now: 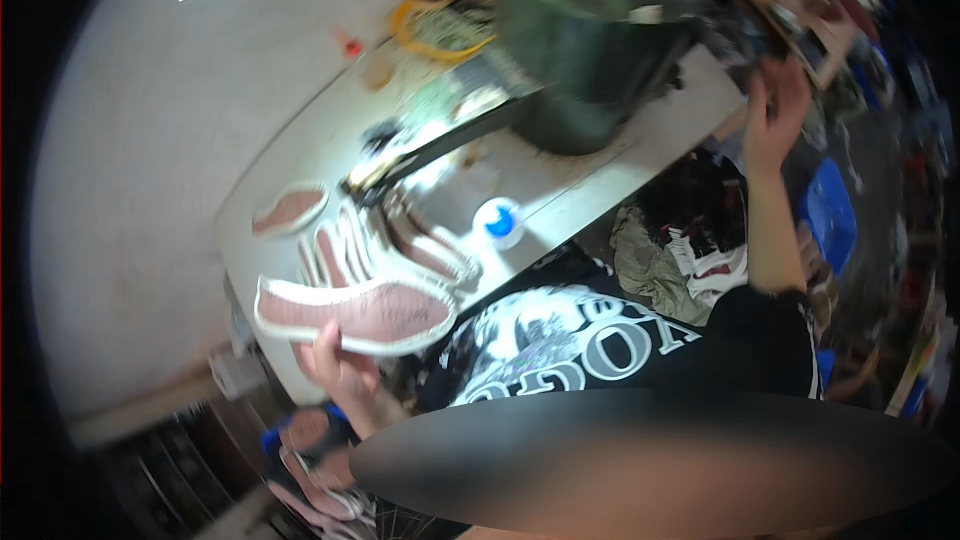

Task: Applying glue and attaching white lining to shoe insoles or uppers.

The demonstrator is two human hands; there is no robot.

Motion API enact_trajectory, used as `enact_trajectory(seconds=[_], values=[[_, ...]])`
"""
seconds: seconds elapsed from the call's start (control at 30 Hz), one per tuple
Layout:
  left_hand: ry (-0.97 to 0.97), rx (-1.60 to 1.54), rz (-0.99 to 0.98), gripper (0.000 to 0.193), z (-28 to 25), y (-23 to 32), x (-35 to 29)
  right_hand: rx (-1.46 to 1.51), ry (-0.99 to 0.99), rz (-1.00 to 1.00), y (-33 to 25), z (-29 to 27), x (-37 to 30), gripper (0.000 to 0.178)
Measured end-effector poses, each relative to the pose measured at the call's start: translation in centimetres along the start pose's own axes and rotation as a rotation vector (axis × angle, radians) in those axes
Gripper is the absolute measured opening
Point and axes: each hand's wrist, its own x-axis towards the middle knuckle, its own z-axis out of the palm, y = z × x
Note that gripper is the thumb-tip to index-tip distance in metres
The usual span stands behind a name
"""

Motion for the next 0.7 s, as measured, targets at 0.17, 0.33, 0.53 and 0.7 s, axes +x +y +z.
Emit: enact_trajectory(seconds=[0.17,0.33,0.53,0.7], values=[[0.025,-0.022,-0.043,0.059,2.5,-0.4,0.6,0.323,-0.888,0.269,-9.2,4.8,-14.9,0.049],[-0.092,-0.09,-0.143,0.055,2.2,-0.4,0.1,0.385,-0.954,0.337,-12.7,11.1,-20.6,0.092],[-0.308,-0.259,-0.405,0.05,3.4,-2.7,-0.8,0.484,-0.909,0.38,-11.6,12.8,-20.1,0.065],[-0.59,-0.371,-0.529,0.059,5.8,-3.8,-1.3,0.573,-1.081,0.409,-14.2,10.3,-10.7,0.068]])
